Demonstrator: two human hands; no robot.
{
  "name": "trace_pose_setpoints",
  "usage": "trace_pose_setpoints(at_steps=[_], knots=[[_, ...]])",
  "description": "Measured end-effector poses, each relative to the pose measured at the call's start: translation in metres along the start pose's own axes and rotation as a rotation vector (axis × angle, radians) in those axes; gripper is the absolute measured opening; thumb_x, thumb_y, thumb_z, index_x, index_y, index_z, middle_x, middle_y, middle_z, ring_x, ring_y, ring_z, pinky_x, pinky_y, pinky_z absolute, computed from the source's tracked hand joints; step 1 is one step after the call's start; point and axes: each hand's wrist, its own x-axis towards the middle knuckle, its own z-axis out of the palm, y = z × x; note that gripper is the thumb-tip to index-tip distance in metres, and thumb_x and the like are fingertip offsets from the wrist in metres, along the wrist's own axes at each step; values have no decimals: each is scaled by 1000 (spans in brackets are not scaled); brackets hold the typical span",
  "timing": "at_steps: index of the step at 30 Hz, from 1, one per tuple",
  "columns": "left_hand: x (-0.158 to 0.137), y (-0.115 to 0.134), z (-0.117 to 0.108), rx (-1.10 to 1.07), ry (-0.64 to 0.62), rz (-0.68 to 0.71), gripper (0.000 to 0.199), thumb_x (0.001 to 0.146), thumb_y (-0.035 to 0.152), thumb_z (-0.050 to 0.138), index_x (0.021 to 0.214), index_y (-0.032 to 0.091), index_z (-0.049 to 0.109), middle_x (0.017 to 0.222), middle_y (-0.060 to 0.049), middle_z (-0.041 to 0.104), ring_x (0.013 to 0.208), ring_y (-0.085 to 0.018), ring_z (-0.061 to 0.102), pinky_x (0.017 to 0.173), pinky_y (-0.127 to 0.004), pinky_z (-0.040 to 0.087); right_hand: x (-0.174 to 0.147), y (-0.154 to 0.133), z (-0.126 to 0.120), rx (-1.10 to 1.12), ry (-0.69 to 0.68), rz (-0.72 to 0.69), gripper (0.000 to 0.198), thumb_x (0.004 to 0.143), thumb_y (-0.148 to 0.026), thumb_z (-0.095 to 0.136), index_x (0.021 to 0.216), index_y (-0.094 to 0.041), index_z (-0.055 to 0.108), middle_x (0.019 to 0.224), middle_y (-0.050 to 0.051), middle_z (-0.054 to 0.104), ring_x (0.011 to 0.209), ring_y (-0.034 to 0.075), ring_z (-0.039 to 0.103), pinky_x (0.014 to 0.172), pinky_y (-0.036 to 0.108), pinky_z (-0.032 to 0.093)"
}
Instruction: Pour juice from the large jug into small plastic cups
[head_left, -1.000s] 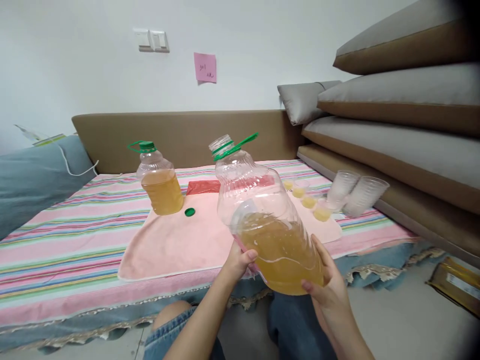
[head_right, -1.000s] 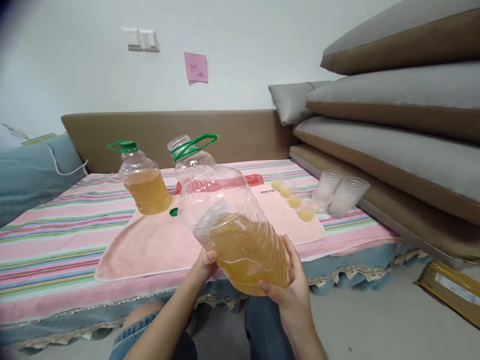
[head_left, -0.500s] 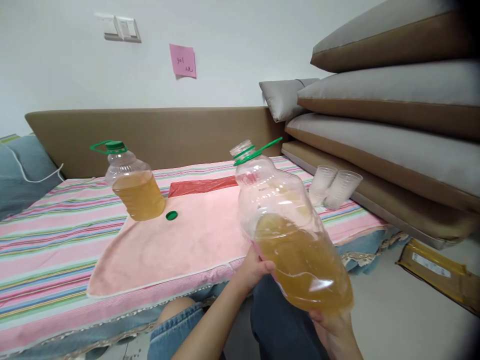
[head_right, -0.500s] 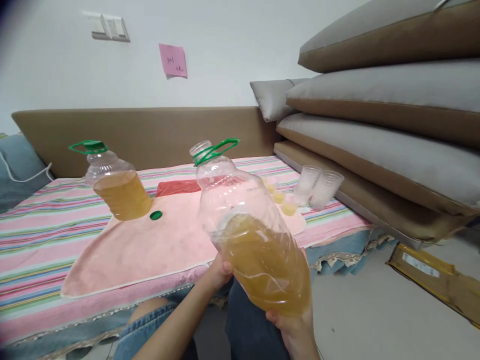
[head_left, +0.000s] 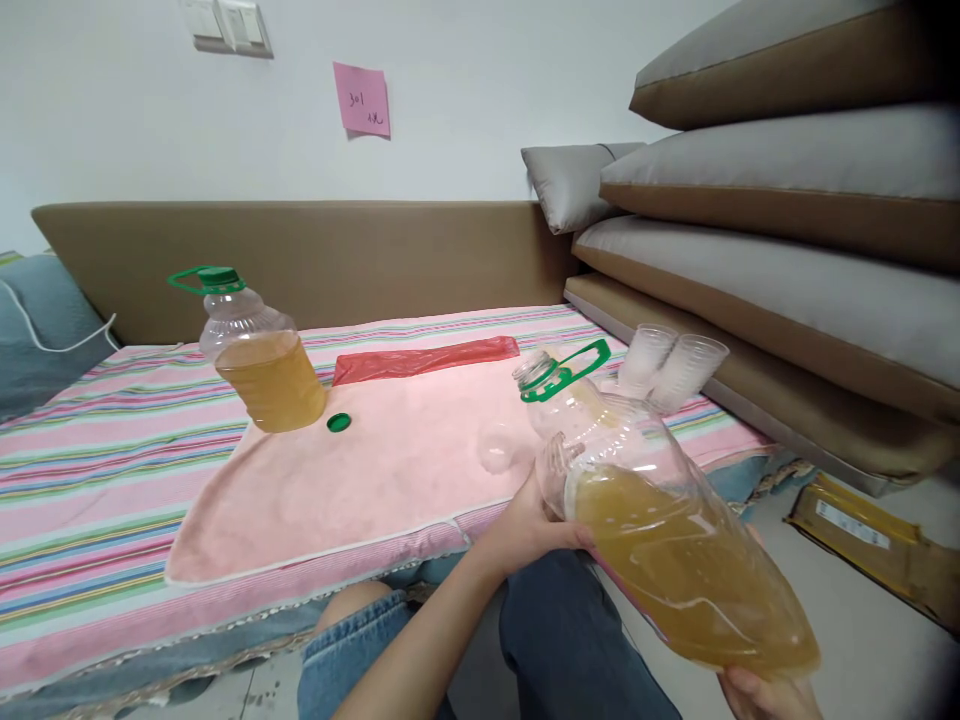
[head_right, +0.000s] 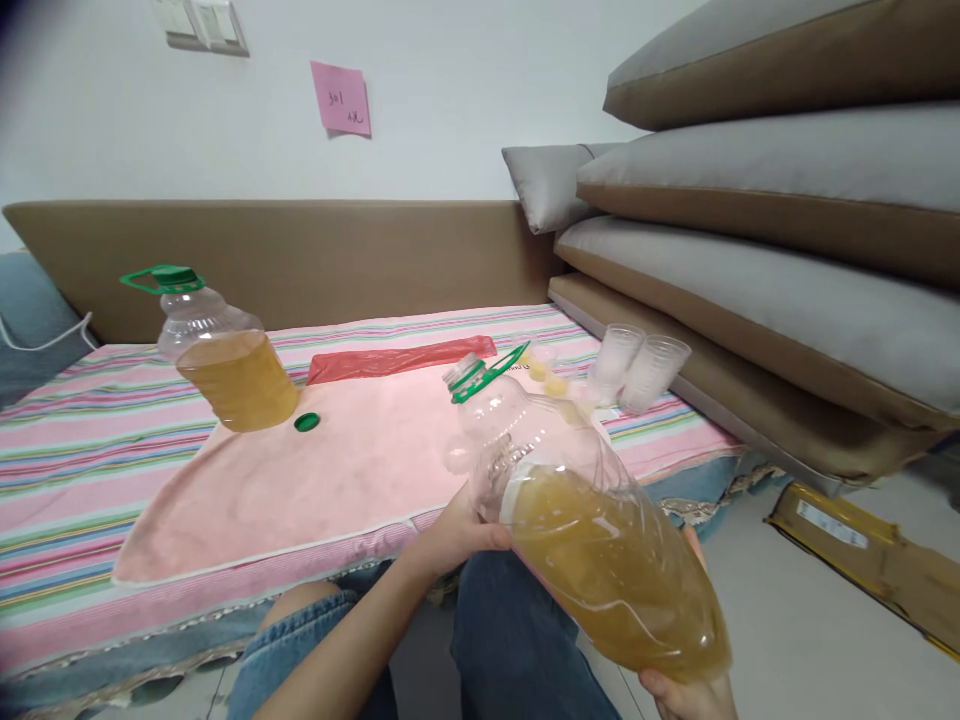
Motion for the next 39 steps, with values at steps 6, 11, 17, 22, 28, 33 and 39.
trace_pose_setpoints(at_steps=[6, 11, 17, 22, 28, 33, 39], knots=[[8, -13, 3, -191, 39, -33, 139, 43, 44, 95, 154, 34, 13, 153, -19, 40, 144, -38, 34, 117, -57, 23, 4, 0, -22, -70, 25, -52, 128, 48, -58, 93, 154, -42, 23, 154, 3, 32, 142, 40, 25, 106, 55, 39], [17, -13, -4, -66, 104, -12, 106, 48, 60, 87, 139, 25, 48, 156, -18, 35, 143, -39, 35, 118, -52, 27, 8, -3, -42, -185, 15, -139, 121, 51, -52, 93, 153, -37, 30, 153, 6, 34, 141, 37, 27, 104, 49, 45], [21, -22, -4, -21, 98, -109, 108, 47, 54, 91, 140, 21, 46, 154, -18, 39, 143, -41, 33, 118, -55, 25, 18, -11, -78, -419, 28, -255, 120, 51, -38, 93, 154, -33, 32, 147, 7, 43, 130, 35, 44, 89, 37, 56], [22, -30, -2, -94, 103, -133, 113, 48, 42, 94, 146, 25, 40, 151, -15, 44, 139, -39, 40, 116, -54, 29, 31, -15, -104, -673, -85, -536, 122, 47, -30, 94, 153, -33, 34, 128, 7, 56, 104, 32, 59, 73, 34, 58], [23, -37, -5, -162, 126, -98, 111, 47, 37, 94, 145, 25, 43, 146, -14, 50, 137, -36, 43, 113, -49, 34, 36, -19, -108, -742, -126, -608, 119, 48, -32, 93, 152, -37, 36, 136, 5, 53, 110, 35, 57, 73, 41, 59], [21, -40, -3, -199, 117, -66, 102, 50, 39, 92, 141, 24, 47, 136, -13, 59, 127, -34, 53, 105, -44, 40, 34, -21, -105, -645, -64, -531, 121, 43, -32, 94, 151, -33, 39, 138, 6, 52, 116, 38, 54, 85, 48, 58], [16, -41, 1, -253, 127, -56, 92, 53, 40, 91, 135, 23, 53, 128, -11, 64, 121, -31, 57, 99, -39, 44, 27, -23, -88, -435, 0, -459, 121, 40, -30, 93, 150, -30, 42, 142, 5, 49, 139, 39, 32, 121, 48, 19]])
